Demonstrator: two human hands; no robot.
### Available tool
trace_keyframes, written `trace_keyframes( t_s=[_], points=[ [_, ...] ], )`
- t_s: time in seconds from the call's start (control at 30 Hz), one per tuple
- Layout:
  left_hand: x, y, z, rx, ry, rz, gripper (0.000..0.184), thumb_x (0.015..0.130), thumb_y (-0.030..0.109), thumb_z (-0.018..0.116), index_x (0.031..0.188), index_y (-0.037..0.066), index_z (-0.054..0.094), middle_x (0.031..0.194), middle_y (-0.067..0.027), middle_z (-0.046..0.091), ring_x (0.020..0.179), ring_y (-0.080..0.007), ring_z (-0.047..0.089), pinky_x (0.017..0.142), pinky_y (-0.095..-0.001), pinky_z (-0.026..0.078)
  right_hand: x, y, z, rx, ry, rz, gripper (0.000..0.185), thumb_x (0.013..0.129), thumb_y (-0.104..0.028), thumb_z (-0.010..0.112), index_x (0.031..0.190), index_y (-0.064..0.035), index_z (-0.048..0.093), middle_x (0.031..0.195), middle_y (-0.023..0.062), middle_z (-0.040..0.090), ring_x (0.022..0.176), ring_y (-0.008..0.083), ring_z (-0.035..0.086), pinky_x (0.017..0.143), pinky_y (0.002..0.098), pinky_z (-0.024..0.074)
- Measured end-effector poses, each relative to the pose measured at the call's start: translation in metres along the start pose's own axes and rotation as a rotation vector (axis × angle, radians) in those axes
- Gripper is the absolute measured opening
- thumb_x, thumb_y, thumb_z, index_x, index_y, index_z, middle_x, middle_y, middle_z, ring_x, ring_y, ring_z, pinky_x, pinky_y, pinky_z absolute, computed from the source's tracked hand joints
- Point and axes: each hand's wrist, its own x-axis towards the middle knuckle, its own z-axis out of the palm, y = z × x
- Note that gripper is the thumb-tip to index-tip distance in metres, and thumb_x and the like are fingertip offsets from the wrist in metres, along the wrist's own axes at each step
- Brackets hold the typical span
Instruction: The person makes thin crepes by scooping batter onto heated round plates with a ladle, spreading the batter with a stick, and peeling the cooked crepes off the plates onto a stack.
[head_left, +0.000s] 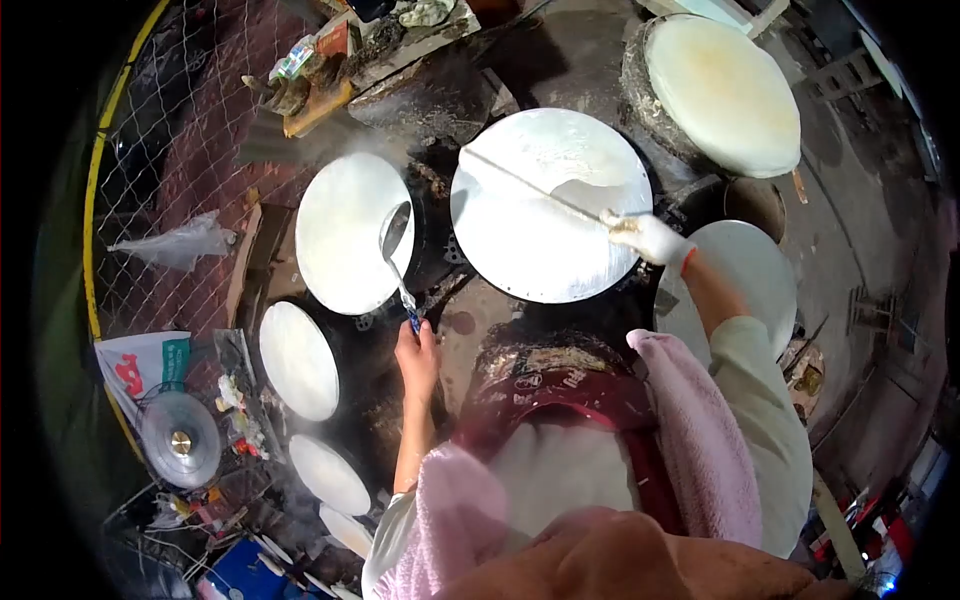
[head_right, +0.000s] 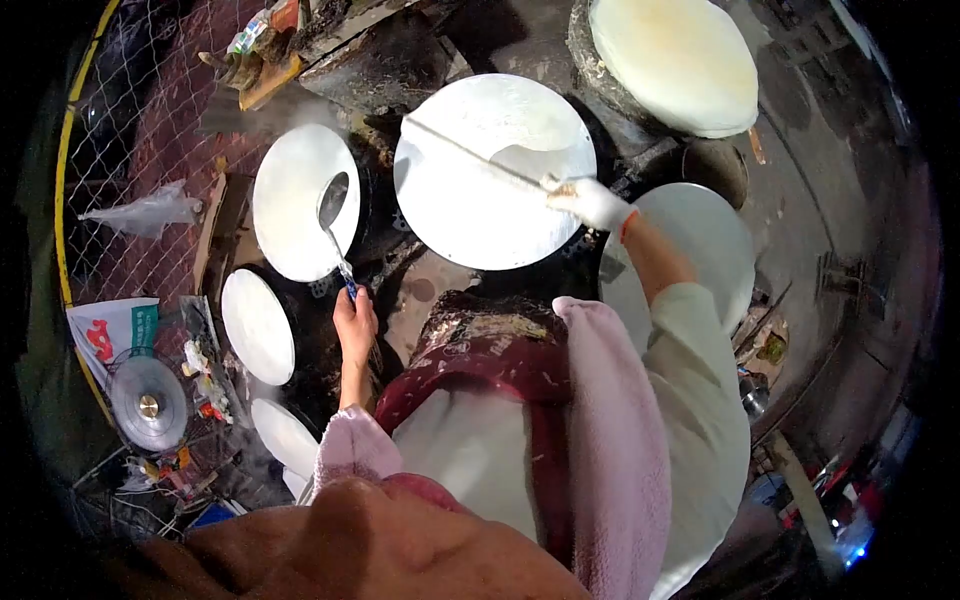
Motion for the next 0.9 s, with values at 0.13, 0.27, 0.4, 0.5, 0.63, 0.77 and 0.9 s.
trace_keyframes(
  t_s=[0.13,0.27,0.4,0.5,0.63,0.77,0.9],
  points=[
    [-0.001,-0.017,0.000,0.044,0.021,-0.012,0.019,0.098,0.018,0.051,0.087,0.003,0.050,0.058,0.0007,0.043,0.046,-0.0073,0.040,0.042,-0.0261,0.033,-0.026,-0.036,-0.002,-0.161,-0.029,-0.056,0.035,0.087,-0.010,0.066,0.118,0.0057,0.061,0.135,0.0142,0.055,0.125,0.0164,0.050,0.106,0.0275,0.0354],
    [0.017,-0.032,0.003,0.166,-0.001,0.039,0.020,0.099,0.018,0.049,0.083,0.005,0.047,0.057,0.0037,0.042,0.042,-0.0055,0.039,0.038,-0.0240,0.031,0.013,-0.041,-0.040,-0.243,0.072,-0.073,0.034,0.088,-0.017,0.066,0.113,0.0054,0.064,0.131,0.0144,0.058,0.118,0.0167,0.054,0.100,0.0277,0.0400],
    [0.041,0.005,0.009,0.231,-0.007,0.015,0.025,0.094,0.017,0.057,0.082,-0.003,0.049,0.065,-0.0223,0.054,0.057,-0.0349,0.052,0.054,-0.0411,0.042,0.004,-0.027,-0.017,-0.155,-0.109,-0.075,0.033,0.087,-0.019,0.066,0.112,0.0034,0.065,0.125,0.0143,0.062,0.116,0.0170,0.056,0.097,0.0275,0.0417],
    [0.067,0.014,0.022,0.386,-0.025,0.257,0.022,0.093,0.016,0.057,0.091,-0.004,0.050,0.077,-0.0304,0.059,0.076,-0.0498,0.057,0.063,-0.0504,0.045,-0.020,-0.022,-0.029,-0.314,-0.118,-0.082,0.028,0.084,-0.014,0.071,0.106,0.0031,0.067,0.124,0.0132,0.063,0.112,0.0130,0.056,0.096,0.0281,0.0427],
    [0.101,0.025,0.043,0.435,-0.128,0.204,0.024,0.093,0.020,0.055,0.090,-0.003,0.050,0.079,-0.0307,0.061,0.079,-0.0496,0.059,0.066,-0.0528,0.047,-0.018,-0.035,-0.039,-0.194,0.179,-0.140,0.025,0.084,-0.011,0.070,0.105,0.0018,0.068,0.107,0.0087,0.069,0.095,0.0114,0.060,0.090,0.0277,0.0453],
    [0.098,0.024,0.040,0.685,-0.189,0.331,0.023,0.092,0.020,0.056,0.088,-0.001,0.047,0.074,-0.0296,0.061,0.071,-0.0474,0.061,0.061,-0.0538,0.048,0.007,-0.025,-0.019,-0.172,-0.018,-0.079,0.039,0.086,-0.014,0.068,0.119,0.0053,0.062,0.125,0.0046,0.062,0.107,0.0094,0.055,0.093,0.0241,0.0419],
    [0.048,0.012,0.004,0.810,-0.312,0.338,0.021,0.092,0.019,0.054,0.093,-0.001,0.047,0.070,-0.0260,0.062,0.068,-0.0453,0.062,0.059,-0.0534,0.050,-0.025,-0.018,0.000,-0.093,-0.139,0.092,0.041,0.086,-0.015,0.068,0.120,0.0065,0.061,0.130,0.0066,0.059,0.095,0.0060,0.055,0.081,0.0216,0.0444]
  ],
)
